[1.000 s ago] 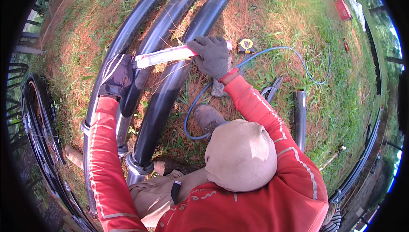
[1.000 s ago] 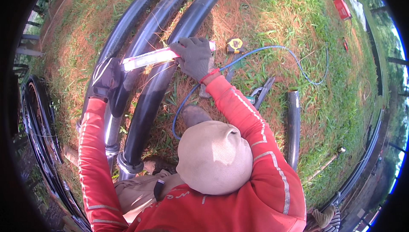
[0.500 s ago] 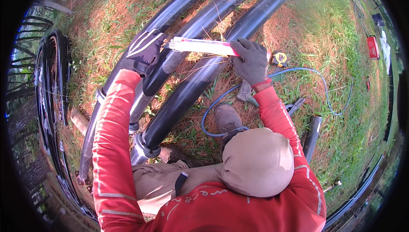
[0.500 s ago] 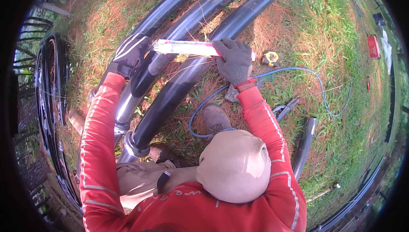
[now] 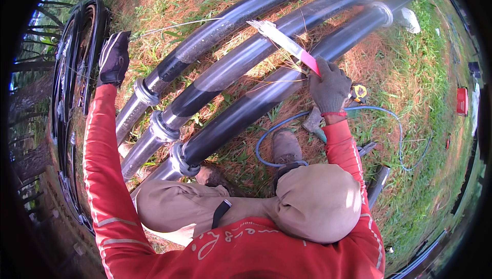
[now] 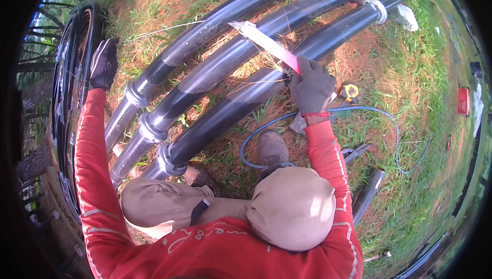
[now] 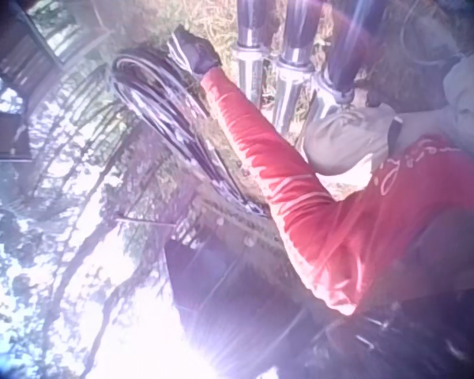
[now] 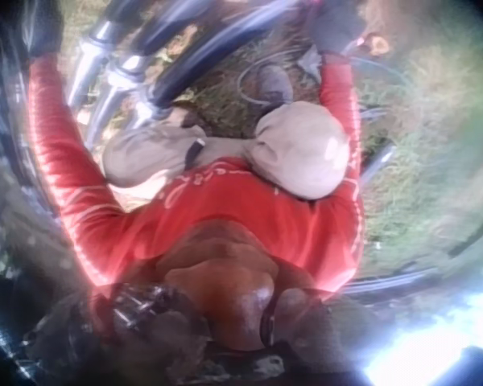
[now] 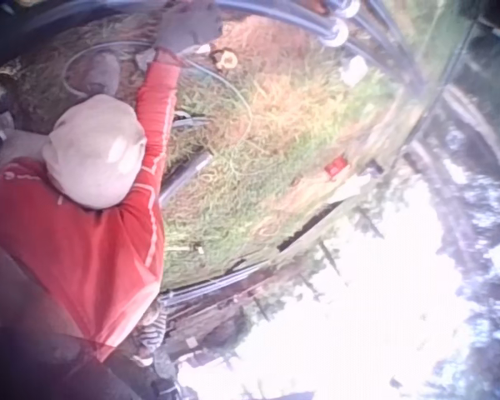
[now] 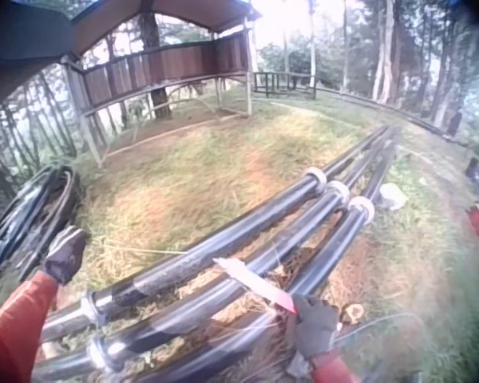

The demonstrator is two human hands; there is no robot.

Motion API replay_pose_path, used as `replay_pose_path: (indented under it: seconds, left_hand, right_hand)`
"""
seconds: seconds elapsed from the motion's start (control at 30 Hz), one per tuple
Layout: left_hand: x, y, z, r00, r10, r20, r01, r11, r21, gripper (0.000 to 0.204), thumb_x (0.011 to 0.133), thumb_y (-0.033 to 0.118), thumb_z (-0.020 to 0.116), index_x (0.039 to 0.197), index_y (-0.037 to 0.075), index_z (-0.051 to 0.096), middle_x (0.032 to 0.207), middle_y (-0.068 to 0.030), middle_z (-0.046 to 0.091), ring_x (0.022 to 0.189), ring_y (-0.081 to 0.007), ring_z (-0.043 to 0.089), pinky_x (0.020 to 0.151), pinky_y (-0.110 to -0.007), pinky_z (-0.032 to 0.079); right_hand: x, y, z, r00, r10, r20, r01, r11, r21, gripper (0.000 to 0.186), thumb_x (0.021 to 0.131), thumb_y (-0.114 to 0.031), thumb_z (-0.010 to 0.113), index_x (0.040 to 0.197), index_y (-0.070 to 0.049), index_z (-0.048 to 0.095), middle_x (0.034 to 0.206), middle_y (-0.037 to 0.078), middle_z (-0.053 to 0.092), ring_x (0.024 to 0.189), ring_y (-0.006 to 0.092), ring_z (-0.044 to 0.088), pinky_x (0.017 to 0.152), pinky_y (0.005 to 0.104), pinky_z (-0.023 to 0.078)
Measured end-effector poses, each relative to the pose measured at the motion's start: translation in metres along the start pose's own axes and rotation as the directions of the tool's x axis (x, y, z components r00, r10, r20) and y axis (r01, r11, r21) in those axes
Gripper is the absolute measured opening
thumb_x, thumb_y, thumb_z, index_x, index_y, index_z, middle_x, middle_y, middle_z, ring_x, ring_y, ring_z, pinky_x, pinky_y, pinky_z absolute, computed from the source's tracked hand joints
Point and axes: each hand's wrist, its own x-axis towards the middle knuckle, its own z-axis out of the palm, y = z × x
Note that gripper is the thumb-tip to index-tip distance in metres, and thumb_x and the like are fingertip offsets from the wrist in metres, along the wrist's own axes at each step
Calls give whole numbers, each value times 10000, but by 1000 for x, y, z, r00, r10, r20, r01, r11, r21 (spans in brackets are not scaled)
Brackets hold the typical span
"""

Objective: The person welds circular flanges onto several black pipes while they are lying on the ground, using a welding torch to create joints around the circumference. The person then adjusts the pipes by hand and uses a hammer to tap on a pipe.

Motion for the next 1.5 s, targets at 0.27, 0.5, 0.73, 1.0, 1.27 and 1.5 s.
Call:
replay_pose_path:
  seconds: [0.27, 0.5, 0.73, 1.0, 1.27, 1.5]
  left_hand:
    - [-53, 97, -52, 817, -339, 466, 567, 329, -755, 146, 1173, 197, 639, 1108, 81, 697, 955, 1, 696, 810, -100, 640, 754, -279, 530]
    - [-108, 260, -41, 833, 401, 380, 459, -118, -881, 304, 1158, 299, 672, 1245, 7, 682, 1202, -70, 670, 1027, -159, 655, 921, -350, 565]
    - [-105, 314, -67, 750, 557, 357, 428, 3, -904, 267, 1166, 277, 659, 1177, 15, 713, 1043, -50, 707, 920, -141, 683, 826, -314, 561]
    - [-111, 228, -90, 422, 534, 733, 824, 112, -555, 364, 1095, 250, 761, 1355, -5, 753, 1072, -68, 791, 902, -115, 736, 823, -304, 608]
    - [-200, 203, -76, 493, 537, 684, 866, -377, -328, 559, 1131, 389, 720, 1433, -73, 630, 1283, -206, 773, 1071, -261, 781, 920, -370, 662]
    - [-201, 256, -50, 107, 748, 655, 993, -114, -32, 274, 1117, 235, 759, 1294, 37, 693, 1083, -121, 798, 892, -209, 823, 699, -339, 683]
  right_hand:
    - [18, -26, -56, 956, -161, -245, 218, 949, 229, 787, 946, -380, 887, 1610, -58, 612, 1318, 185, 768, 1163, 419, 764, 984, 531, 609]
    - [-3, -114, -96, 922, -173, 347, -348, 22, 937, 399, 1166, -200, 651, 1520, -13, 645, 1113, 127, 793, 919, 133, 741, 664, 266, 573]
    - [-19, -92, -75, 793, -230, 564, -540, 162, 826, 289, 1181, -235, 659, 1362, -17, 717, 947, 3, 745, 738, 49, 642, 610, 250, 506]
    - [-71, -4, -36, 745, -221, 629, -155, 860, 486, 508, 993, -344, 835, 1358, -18, 698, 1109, 182, 768, 987, 299, 765, 863, 472, 608]
    - [-151, 102, 17, 604, 215, 768, -130, 977, -172, 723, 887, -383, 844, 1499, -79, 606, 1298, 308, 771, 1178, 507, 763, 1009, 604, 601]
    - [-131, 68, -19, 457, 141, 878, -89, 990, -113, 705, 878, -368, 833, 1489, -74, 637, 1166, 307, 799, 1129, 530, 761, 980, 623, 584]
